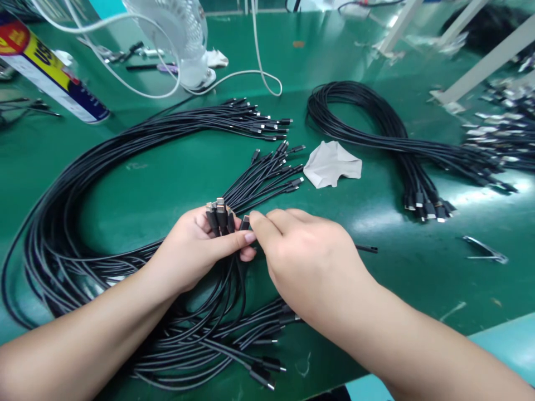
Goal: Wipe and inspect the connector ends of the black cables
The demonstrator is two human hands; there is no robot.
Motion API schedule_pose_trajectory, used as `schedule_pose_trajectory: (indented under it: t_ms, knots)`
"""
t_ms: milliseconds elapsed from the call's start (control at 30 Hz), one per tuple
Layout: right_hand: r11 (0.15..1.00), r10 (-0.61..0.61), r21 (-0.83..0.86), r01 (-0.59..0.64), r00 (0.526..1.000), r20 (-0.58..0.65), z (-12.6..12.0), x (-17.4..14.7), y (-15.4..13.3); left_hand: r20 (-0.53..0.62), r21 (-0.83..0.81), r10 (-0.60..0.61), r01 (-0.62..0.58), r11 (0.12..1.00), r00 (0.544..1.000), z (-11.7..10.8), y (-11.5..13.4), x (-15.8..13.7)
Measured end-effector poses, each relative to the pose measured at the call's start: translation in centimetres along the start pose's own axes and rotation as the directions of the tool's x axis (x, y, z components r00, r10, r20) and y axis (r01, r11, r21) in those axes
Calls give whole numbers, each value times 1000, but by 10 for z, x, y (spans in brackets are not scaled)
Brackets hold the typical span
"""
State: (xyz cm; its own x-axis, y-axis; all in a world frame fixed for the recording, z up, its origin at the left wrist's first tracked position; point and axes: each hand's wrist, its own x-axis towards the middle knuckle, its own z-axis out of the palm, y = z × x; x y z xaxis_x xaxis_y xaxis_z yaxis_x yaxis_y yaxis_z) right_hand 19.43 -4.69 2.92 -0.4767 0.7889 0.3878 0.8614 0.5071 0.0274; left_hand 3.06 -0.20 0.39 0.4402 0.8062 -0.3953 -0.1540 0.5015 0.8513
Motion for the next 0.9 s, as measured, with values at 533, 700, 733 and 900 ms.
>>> schedule_pose_trajectory:
  t_ms: [533,700,733,900]
  knots:
    - [1000,-4,-14,4,1000,5,-3,0,3,42,26,-5,4,1000,999,-2,-2,0]
    - [1000,19,22,-20,1000,17,-2,0,3,59,45,-13,11,999,998,-3,-1,0]
    - [999,21,32,-21,1000,16,-2,0,3,59,46,-13,10,999,998,-3,-1,0]
    - [999,18,31,-18,1000,-7,-1,-1,2,65,56,-12,8,998,998,-2,0,1]
